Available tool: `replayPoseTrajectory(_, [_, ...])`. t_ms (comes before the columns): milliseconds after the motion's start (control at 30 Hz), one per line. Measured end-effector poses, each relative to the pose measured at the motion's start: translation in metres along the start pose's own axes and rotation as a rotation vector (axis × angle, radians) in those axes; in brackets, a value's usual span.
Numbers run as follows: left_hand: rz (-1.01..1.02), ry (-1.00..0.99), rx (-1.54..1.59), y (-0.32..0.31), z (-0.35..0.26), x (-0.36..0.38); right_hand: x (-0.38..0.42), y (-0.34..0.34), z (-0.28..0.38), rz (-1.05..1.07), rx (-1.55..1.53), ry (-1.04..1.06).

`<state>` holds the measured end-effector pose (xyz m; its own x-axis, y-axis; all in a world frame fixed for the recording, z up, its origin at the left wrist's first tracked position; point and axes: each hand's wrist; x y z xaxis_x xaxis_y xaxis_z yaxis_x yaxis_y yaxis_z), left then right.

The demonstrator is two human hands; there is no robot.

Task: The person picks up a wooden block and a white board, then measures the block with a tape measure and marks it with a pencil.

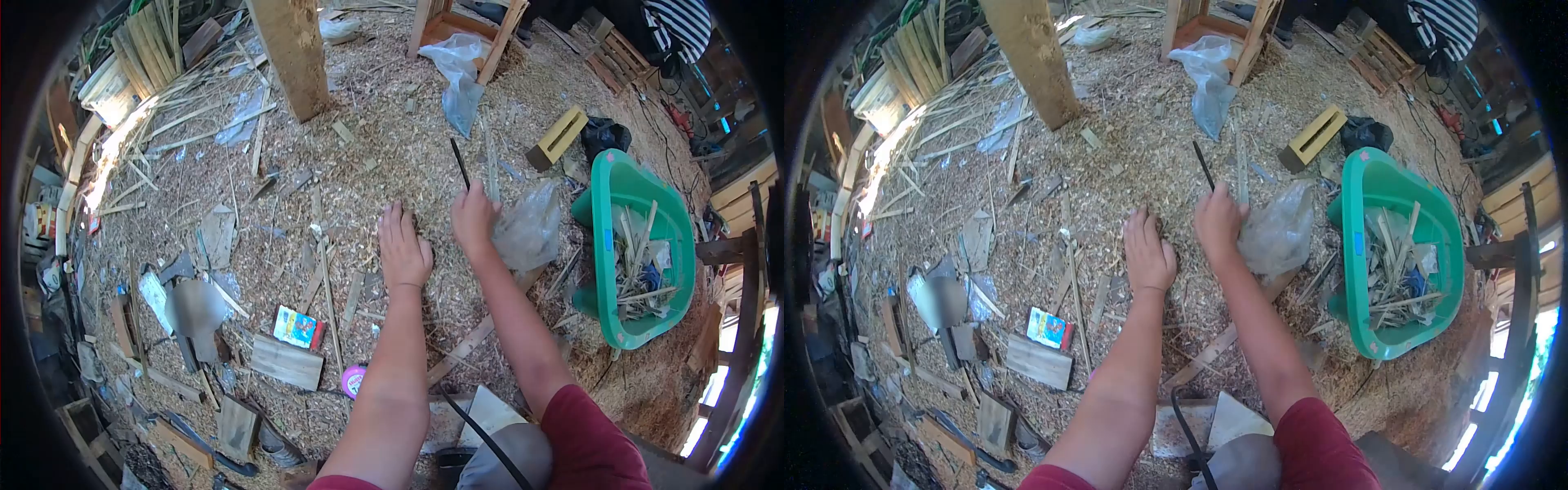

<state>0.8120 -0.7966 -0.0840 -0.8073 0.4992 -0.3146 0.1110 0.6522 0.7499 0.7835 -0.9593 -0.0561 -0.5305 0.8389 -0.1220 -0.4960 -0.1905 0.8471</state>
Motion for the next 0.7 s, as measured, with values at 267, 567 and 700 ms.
replayPoseTrajectory(267, [0.103,-0.023,-0.093,0.005,-0.003,-0.005,-0.100,-0.010,0.014,-0.218,-0.102,0.208])
replayPoseTrajectory(567, [0.151,-0.039,-0.110,0.004,-0.002,-0.007,-0.162,-0.018,0.034,-0.219,-0.077,0.156])
replayPoseTrajectory(700, [0.135,-0.058,-0.111,0.003,-0.002,-0.007,-0.108,-0.011,0.014,-0.308,-0.209,0.311])
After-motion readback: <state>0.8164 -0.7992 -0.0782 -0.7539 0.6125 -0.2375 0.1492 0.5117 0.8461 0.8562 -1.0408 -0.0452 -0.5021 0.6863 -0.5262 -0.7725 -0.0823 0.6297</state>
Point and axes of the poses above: each hand's wrist, its own x-axis away from the middle knuckle, its own y-axis out of the back of the hand, z = x × y, and after that the axes turned 5 degrees about -x, right-handed
